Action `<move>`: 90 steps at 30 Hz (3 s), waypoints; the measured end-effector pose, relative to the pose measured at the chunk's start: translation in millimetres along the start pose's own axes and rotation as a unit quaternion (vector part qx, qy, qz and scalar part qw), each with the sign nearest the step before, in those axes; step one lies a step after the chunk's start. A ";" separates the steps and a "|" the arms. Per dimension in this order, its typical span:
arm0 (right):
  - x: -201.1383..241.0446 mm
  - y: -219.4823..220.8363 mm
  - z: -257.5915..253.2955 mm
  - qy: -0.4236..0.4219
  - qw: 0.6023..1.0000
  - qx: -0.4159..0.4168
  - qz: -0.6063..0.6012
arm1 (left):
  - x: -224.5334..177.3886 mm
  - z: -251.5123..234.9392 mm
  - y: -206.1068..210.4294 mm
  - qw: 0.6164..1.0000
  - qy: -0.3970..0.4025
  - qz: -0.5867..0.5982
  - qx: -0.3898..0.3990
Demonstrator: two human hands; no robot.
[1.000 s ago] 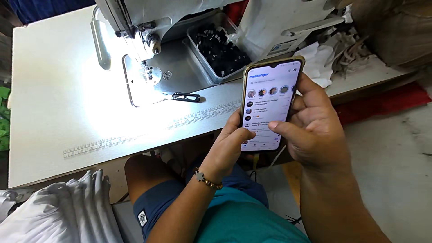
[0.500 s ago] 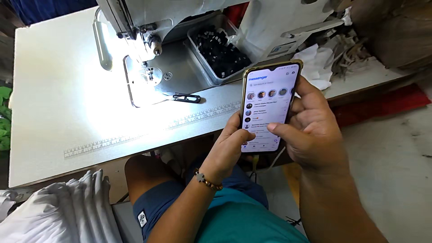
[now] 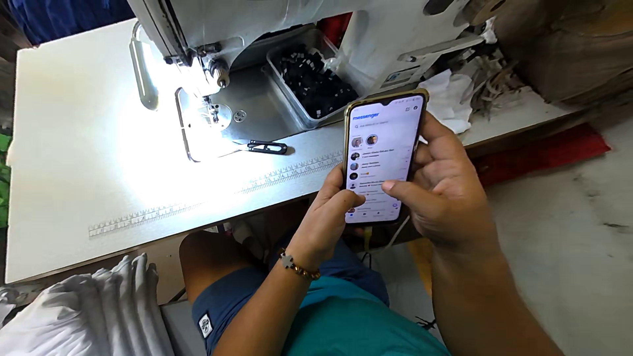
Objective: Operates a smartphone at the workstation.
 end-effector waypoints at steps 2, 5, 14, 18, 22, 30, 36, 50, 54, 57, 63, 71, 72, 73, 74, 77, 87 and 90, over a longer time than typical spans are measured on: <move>0.2 -0.4 0.4 0.001 1.000 -0.002 0.002 | 0.1 -0.3 0.1 1.000 0.000 -0.003 -0.003; 0.7 -0.6 0.3 0.000 1.000 -0.002 0.006 | 0.2 -0.7 0.4 1.000 -0.001 -0.003 -0.002; 0.3 -1.0 1.0 -0.004 1.000 0.000 0.000 | 0.2 -1.1 0.9 1.000 -0.003 -0.006 -0.004; -0.7 -1.0 1.5 0.003 1.000 -0.006 0.001 | 0.4 -1.2 1.4 1.000 -0.002 -0.006 -0.002; -1.6 -1.3 1.6 0.001 1.000 -0.004 -0.004 | 1.0 -0.9 0.8 1.000 -0.006 -0.005 -0.002; -2.3 -1.3 2.9 -0.001 1.000 -0.001 -0.008 | 2.5 0.2 0.6 1.000 -0.004 0.001 -0.002; -2.5 -1.7 3.6 0.001 1.000 -0.002 -0.003 | 3.1 0.4 0.9 1.000 -0.009 -0.001 -0.004; -1.6 -0.9 7.2 -0.034 0.995 -0.094 0.031 | -3.8 17.0 6.4 0.999 -0.021 -0.043 -0.007; -1.5 -0.5 6.6 -0.039 0.996 -0.075 0.019 | 3.0 4.2 4.1 1.000 -0.003 -0.011 0.011; -0.9 -0.1 5.9 -0.030 0.997 -0.070 0.007 | 4.2 2.3 3.6 1.000 -0.005 -0.005 0.005; -1.5 1.3 6.0 -0.018 0.998 -0.066 -0.007 | 1.2 7.8 3.6 1.000 -0.012 -0.022 -0.009; -0.9 2.7 3.0 -0.019 0.998 -0.052 -0.002 | 2.7 2.4 1.0 1.000 -0.008 -0.008 -0.003; -0.8 2.9 2.6 -0.020 0.998 -0.052 -0.001 | 2.5 2.3 1.0 1.000 -0.006 -0.007 -0.003; -0.8 3.1 2.4 -0.019 0.998 -0.052 0.001 | 2.6 2.1 1.0 1.000 -0.004 -0.005 -0.003; -0.9 3.2 2.2 -0.017 0.999 -0.052 0.002 | 2.5 1.9 0.8 1.000 -0.001 -0.003 0.000; -1.2 2.8 1.5 -0.013 0.999 -0.047 0.007 | 1.5 1.2 0.5 1.000 0.007 -0.002 -0.001; -5.4 -0.2 16.7 0.035 0.999 0.003 0.027 | -1.0 -1.4 -3.1 1.000 0.016 0.007 -0.014; -8.9 4.4 29.5 0.066 0.997 0.037 0.017 | -2.9 -0.9 -4.8 0.999 0.019 0.018 -0.021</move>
Point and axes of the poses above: each hand's wrist, its own z-axis away from the middle knuckle, its own y-axis out of the palm, x = y × z, the point moved 5 cm from there along -z, towards the middle knuckle, and after that the axes turned 4 degrees about -z, right-handed, at the moved point
